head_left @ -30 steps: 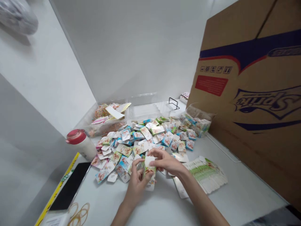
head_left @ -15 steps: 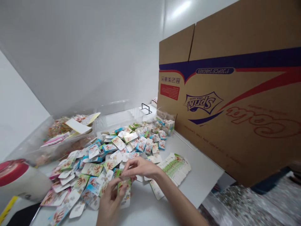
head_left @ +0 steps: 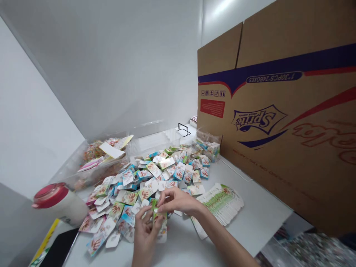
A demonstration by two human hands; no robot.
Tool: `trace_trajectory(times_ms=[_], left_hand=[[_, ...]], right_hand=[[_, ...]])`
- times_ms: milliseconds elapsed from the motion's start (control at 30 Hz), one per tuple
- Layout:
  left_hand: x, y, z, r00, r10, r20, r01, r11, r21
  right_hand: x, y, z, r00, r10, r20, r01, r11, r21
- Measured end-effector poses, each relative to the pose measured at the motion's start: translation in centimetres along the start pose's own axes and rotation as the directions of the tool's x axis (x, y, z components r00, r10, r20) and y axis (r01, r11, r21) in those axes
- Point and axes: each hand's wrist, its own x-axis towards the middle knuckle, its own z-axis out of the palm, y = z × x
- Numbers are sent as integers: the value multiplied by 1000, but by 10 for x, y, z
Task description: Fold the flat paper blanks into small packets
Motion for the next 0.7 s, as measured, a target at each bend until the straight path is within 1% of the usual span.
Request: trace_trajectory(times_ms=[133, 200, 300, 433, 500, 600, 700], left_hand=[[-2, 5, 3, 999, -24, -22, 25, 1000, 18], [-2, 2, 1, 1000, -25, -14, 26, 999, 36], [2, -7, -6, 999, -14, 31, 12, 998, 60], [10, -17, -17, 988, 79, 129, -97, 986, 135], [13, -20, -21, 981, 113, 155, -138, 977, 160], [16, -20, -23, 987, 105, 123, -121, 984, 130], [17, -16, -23, 992, 104, 77, -110, 990, 89]], right_hand=[[0, -1, 2, 999, -1, -35, 2, 1000, 17], [0, -1, 2, 1000, -13, -27, 14, 1000, 23], [0, 0, 0, 999, -33, 4, 33, 999, -10], [-2, -1, -4, 995, -70, 72, 75, 995, -69], [-3, -3, -6, 991, -89, 96, 98, 991, -89], [-3, -6, -8, 986, -102, 128, 118, 985, -126], [-3, -9, -10, 989, -78, 129, 93, 989, -114]])
